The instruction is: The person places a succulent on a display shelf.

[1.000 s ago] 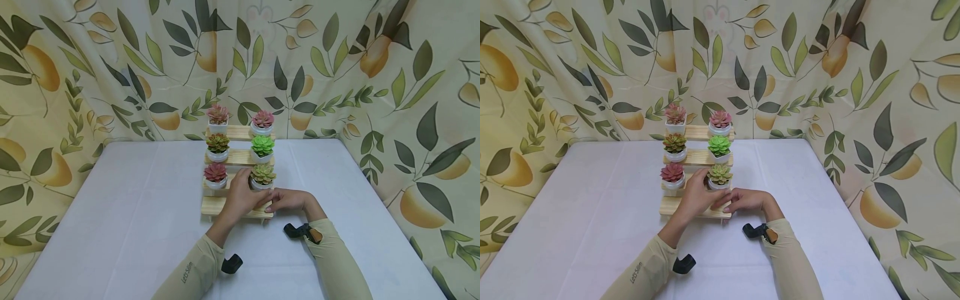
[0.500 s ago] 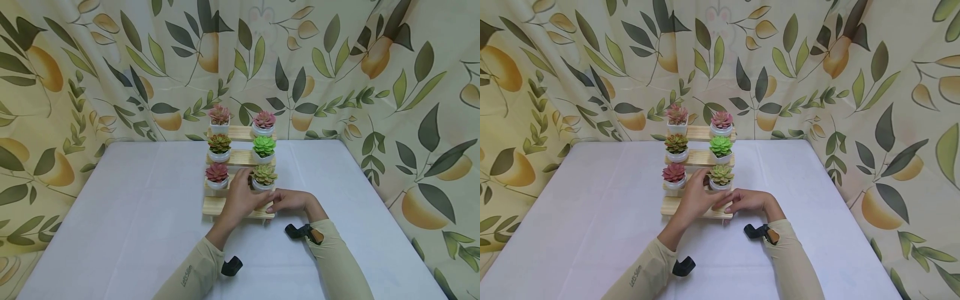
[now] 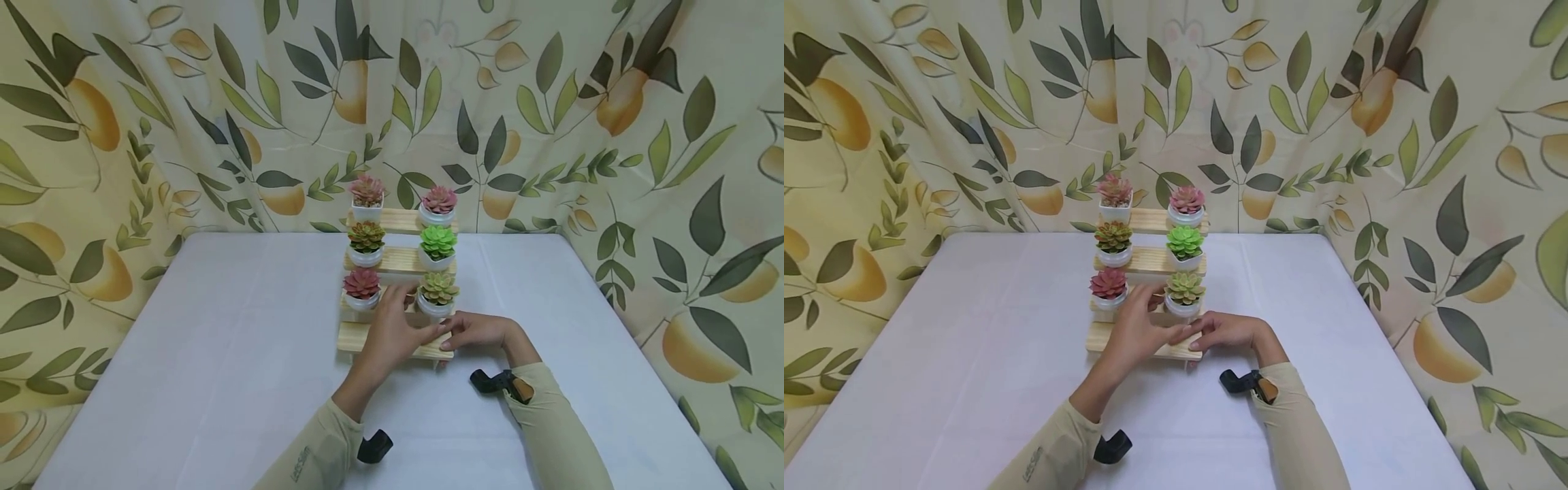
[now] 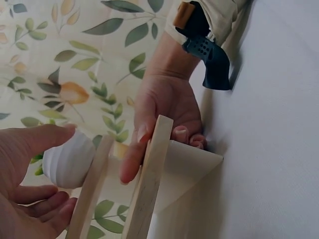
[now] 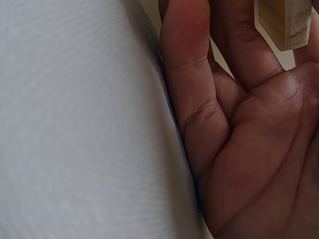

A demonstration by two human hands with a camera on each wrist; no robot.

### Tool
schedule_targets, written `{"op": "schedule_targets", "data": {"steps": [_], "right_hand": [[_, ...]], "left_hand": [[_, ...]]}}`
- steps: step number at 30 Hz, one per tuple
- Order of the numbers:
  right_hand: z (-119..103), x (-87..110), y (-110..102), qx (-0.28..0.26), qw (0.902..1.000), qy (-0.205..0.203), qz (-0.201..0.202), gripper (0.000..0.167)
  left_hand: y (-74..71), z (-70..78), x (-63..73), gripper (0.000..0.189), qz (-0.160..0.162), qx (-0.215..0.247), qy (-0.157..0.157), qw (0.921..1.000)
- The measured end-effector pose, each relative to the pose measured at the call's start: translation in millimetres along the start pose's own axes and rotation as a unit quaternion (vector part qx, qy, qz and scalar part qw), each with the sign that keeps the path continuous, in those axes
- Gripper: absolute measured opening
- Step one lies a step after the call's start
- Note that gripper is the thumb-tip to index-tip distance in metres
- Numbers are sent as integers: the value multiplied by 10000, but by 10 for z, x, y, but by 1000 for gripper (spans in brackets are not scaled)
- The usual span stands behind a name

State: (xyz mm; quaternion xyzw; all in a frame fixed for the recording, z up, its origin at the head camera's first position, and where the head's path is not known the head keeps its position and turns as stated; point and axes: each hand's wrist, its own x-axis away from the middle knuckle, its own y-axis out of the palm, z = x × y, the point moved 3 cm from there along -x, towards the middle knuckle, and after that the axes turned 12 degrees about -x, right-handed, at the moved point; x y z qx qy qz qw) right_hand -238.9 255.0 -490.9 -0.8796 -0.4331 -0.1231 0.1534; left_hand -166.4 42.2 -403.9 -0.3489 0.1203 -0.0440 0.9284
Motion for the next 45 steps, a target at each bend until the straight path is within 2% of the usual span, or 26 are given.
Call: {"op": "schedule_targets", "data": {"steps": [7, 13, 16, 24, 33, 37, 42, 45], "right_hand": [[13, -40, -17, 165, 9994, -212, -222, 34], [-22, -57, 42, -177, 9912, -824, -1024, 37], [-11, -54, 62, -342, 9875, -961, -1200, 36], [26, -4, 58, -301, 9895, -896, -1091, 36], [7, -31, 66, -225, 9876, -1014, -1180, 35], [-18, -26, 73, -249, 9865, -1088, -1199, 35], [-7, -9, 75, -401, 9868, -986, -1220, 36], [-10, 10, 74, -385, 9873, -969, -1196, 37]], "left_hand": [[-115, -17, 153, 76, 47, -167, 258, 9995], [-230, -45, 391, 75, 20, -147, 415, 9990], [-269, -57, 522, 75, -53, -86, 409, 9991], [-384, -150, 769, 73, 12, 85, 459, 9989], [-453, -394, 946, 68, 104, 222, 544, 9982], [-562, -498, 985, 65, 295, 192, 531, 9980], [-723, -655, 1000, 61, 515, -42, 532, 9972], [-811, -758, 981, 59, 517, -151, 550, 9970]]}}
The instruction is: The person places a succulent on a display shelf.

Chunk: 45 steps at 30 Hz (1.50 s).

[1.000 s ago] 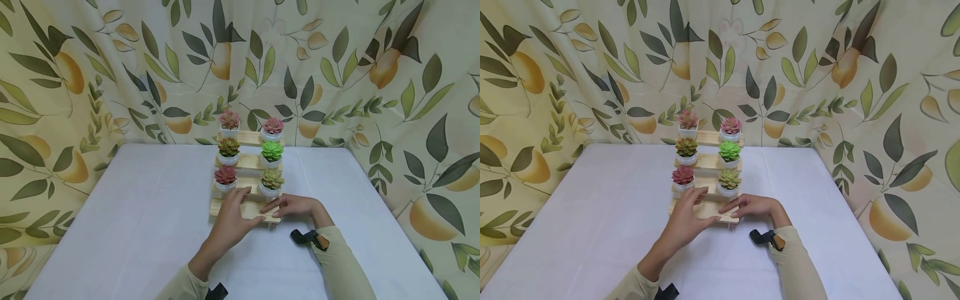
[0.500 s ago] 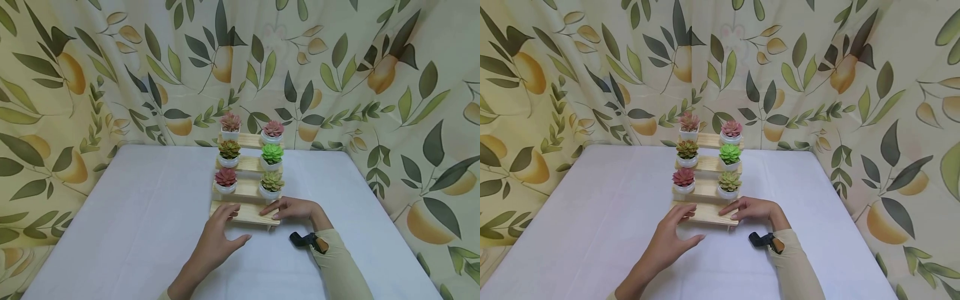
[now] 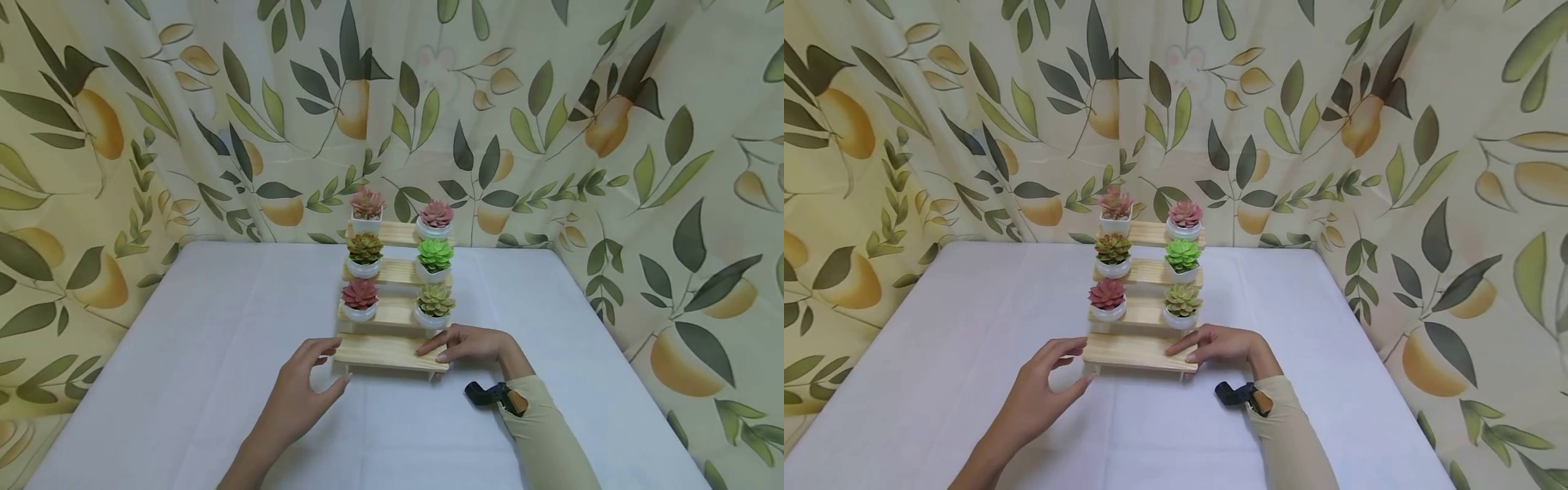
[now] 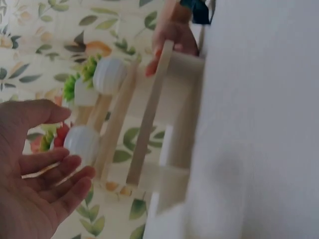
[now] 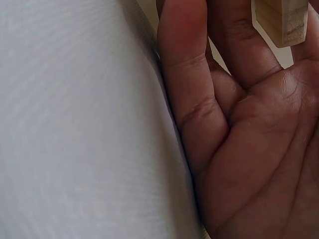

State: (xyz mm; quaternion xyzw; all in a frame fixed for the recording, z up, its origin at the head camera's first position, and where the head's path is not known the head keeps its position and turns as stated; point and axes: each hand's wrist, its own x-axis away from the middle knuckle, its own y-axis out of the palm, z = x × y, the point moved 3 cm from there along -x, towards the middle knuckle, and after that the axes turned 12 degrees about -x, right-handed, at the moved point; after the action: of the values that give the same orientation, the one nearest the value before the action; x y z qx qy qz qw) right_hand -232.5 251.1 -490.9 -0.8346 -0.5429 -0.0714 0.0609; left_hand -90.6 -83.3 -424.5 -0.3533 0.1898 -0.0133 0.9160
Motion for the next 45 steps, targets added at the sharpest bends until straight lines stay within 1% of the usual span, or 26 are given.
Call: {"op": "schedule_targets", "data": {"steps": [4, 8, 12, 16, 18, 20, 24, 26, 27, 29, 31, 32, 34, 36, 37, 39, 41, 43, 45], "right_hand": [[1, 7, 3, 58, 10000, 33, 39, 37], [4, 40, 9, 99, 9999, 25, 35, 36], [4, 66, 8, 94, 9999, 22, 35, 36], [5, 93, 4, 20, 10000, -2, 23, 35], [0, 99, 19, 11, 10000, -42, -28, 35], [4, 101, 39, 7, 10000, -16, -75, 35], [-30, 135, 38, 160, 9998, 131, -82, 36], [-86, 202, -6, 168, 9995, 276, 21, 36], [-121, 253, -39, 220, 9990, 351, 155, 35], [-206, 383, -112, 334, 9963, 538, 581, 35], [-317, 535, -179, 491, 9898, 636, 1176, 36], [-376, 604, -208, 654, 9843, 630, 1515, 36], [-486, 699, -239, 943, 9692, 532, 2213, 37], [-578, 720, -237, 1292, 9493, 291, 2852, 40], [-610, 707, -226, 1523, 9362, 205, 3162, 42], [-646, 661, -192, 2038, 9052, 148, 3726, 49], [-658, 623, -143, 2642, 8680, 234, 4198, 55], [-662, 611, -87, 3272, 8284, 340, 4535, 61], [-659, 619, -25, 3862, 7911, 268, 4736, 64]], "left_hand": [[-110, -165, -16, 56, -26, -281, -18, 9996], [-237, -325, -36, 53, 109, -660, -95, 9977], [-340, -453, -103, 55, 217, -1033, -151, 9943], [-386, -554, -174, 58, 189, -1402, -170, 9898], [-390, -610, -184, 60, 78, -1486, -251, 9886], [-380, -666, -178, 63, -163, -1473, -392, 9882], [-342, -747, -191, 74, -710, -1229, -685, 9875], [-322, -759, -206, 78, -830, -1139, -756, 9871], [-317, -758, -215, 80, -864, -1097, -777, 9872], [-312, -753, -236, 82, -954, -1075, -790, 9865], [-321, -741, -271, 83, -1006, -1100, -726, 9862], [-334, -731, -295, 82, -1000, -1117, -682, 9863], [-375, -712, -347, 80, -936, -1199, -588, 9866], [-430, -701, -394, 78, -798, -1382, -467, 9861], [-459, -697, -412, 77, -712, -1509, -410, 9851], [-502, -698, -433, 76, -557, -1840, -270, 9810], [-526, -710, -439, 76, -421, -2201, -110, 9745], [-543, -727, -436, 76, -226, -2531, 76, 9672], [-557, -759, -433, 76, 12, -2797, 289, 9596]]}}
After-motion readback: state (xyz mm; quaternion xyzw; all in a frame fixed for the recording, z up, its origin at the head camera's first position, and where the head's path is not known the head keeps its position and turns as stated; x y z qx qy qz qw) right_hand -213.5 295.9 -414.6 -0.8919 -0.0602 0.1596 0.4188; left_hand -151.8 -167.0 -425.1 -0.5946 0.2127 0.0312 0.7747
